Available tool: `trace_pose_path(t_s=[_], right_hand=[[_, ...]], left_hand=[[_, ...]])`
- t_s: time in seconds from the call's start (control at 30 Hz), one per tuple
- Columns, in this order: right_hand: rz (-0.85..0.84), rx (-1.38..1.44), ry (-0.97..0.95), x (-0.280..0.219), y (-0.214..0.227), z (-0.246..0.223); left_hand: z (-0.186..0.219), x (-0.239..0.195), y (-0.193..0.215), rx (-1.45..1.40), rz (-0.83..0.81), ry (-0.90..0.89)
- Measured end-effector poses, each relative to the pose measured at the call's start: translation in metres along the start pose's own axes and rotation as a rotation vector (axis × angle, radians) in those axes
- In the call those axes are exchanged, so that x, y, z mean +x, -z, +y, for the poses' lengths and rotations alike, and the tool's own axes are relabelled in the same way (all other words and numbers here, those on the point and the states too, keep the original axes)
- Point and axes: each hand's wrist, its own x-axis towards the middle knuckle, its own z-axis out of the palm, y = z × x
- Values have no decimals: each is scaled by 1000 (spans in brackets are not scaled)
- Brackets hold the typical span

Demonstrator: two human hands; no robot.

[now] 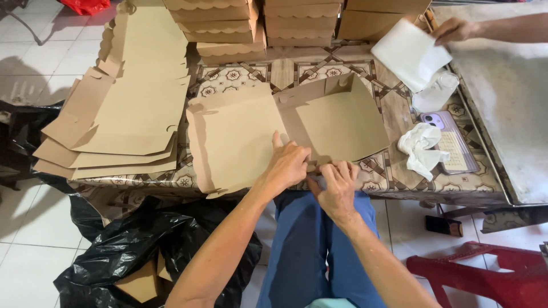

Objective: The person assembles flat cardboard boxes by folding and interlocking the flaps to form a three-dimensional container. They repeatedly pick up flat pieces, fold the sides, and secure the tabs, then stack the finished boxes on a nearby pile.

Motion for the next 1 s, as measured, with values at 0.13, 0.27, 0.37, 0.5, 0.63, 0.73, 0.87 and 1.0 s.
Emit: trace_pose_path(t_s=[0.13, 0.27, 0.37, 0.5, 0.63, 0.73, 0.87, 1.0], right_hand=[[-20, 7, -107, 12, 7, -11], [-2, -19, -170, 0, -10, 6], [-13, -15, -190, 0, -10, 4], [-93, 23, -185, 7, -1, 9], [-378, 198, -179, 10, 18, 26], [-471, 174, -145, 23, 36, 28], [-378, 180, -56, 13, 14, 49], [-416, 223, -85, 17, 9, 52]], left_hand=[[8, -5, 15, -43, -55, 16], [3, -7, 20, -153, -109, 19], [3, -9, 23, -159, -198, 48], [1, -9, 11, -108, -177, 8], [31, -24, 36, -50, -49, -84], [49, -22, 45, 46, -61, -118], [54, -23, 37, 144, -58, -123], [48, -28, 15, 288, 23, -120]])
